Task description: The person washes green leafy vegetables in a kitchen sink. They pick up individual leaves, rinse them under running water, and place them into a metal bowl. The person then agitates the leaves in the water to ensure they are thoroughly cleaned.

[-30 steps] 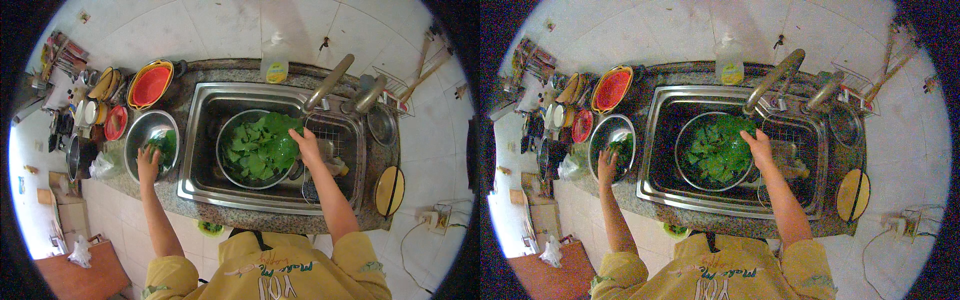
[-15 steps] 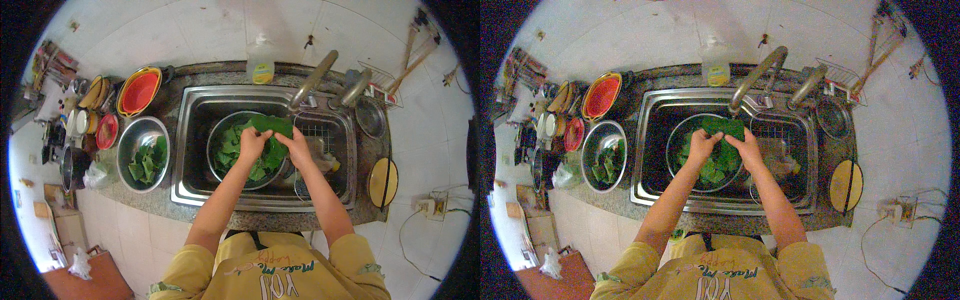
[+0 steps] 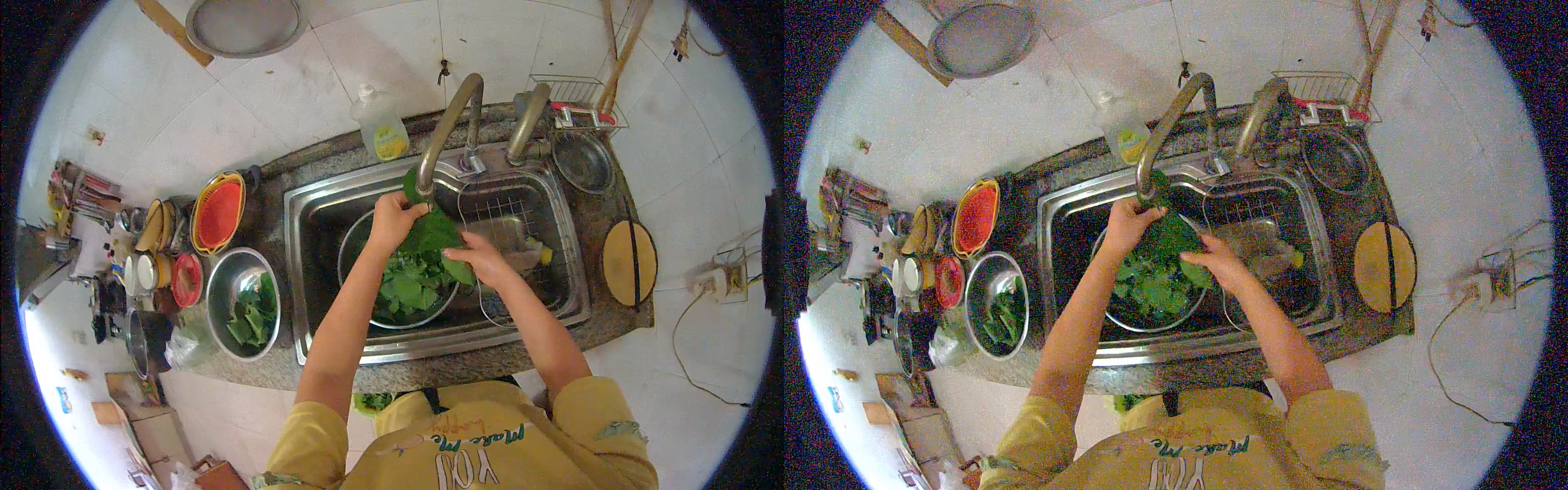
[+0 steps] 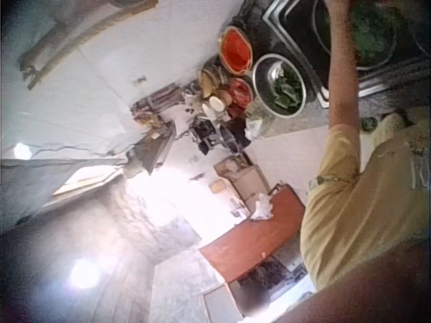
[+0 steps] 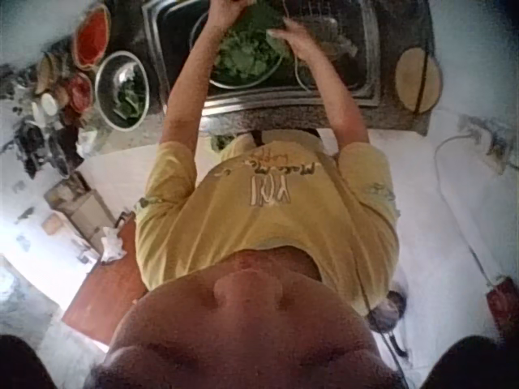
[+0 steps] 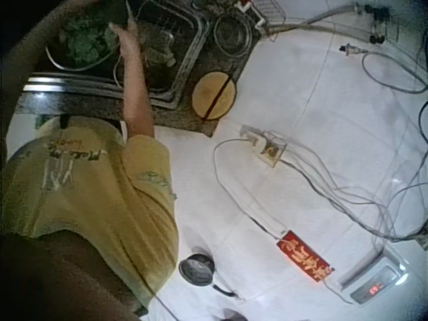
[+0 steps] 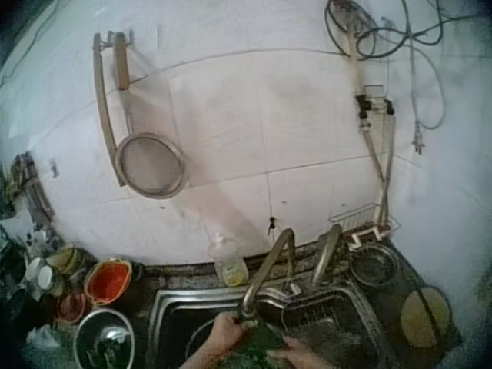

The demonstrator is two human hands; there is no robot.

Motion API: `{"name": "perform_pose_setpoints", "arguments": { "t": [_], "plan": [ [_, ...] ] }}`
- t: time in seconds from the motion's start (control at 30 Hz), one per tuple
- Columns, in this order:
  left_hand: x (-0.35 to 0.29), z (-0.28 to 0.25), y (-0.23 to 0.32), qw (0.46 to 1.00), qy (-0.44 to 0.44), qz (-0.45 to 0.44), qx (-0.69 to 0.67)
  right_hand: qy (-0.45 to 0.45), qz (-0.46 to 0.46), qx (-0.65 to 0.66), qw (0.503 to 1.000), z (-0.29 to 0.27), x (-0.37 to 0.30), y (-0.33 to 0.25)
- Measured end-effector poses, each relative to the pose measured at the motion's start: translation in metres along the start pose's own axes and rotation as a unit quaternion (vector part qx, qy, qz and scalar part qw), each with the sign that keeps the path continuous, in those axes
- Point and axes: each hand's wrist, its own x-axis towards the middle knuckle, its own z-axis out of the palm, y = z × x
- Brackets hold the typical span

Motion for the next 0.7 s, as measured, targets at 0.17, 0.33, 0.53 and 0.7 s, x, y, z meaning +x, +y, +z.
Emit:
{"name": "perform_pose_setpoints", "arguments": {
  "t": [0.17, 0.33, 0.53, 0.7],
  "plan": [
    [0.01, -0.008, 0.007, 0.996, -0.025, 0.053, 0.072, 0.073, -0.013, -0.043, 0.996, -0.009, 0.005, 0.015],
    [0.006, -0.024, 0.008, 0.971, -0.107, 0.101, 0.189, 0.131, -0.076, 0.108, 0.983, -0.021, 0.009, 0.009],
    [0.001, -0.026, 0.01, 0.959, -0.164, 0.179, 0.148, 0.107, -0.227, -0.044, 0.967, 0.001, 0.031, -0.018],
    [-0.002, -0.015, 0.017, 0.966, -0.14, 0.162, 0.144, 0.123, -0.223, -0.127, 0.959, 0.01, 0.041, -0.026]
  ]
}}
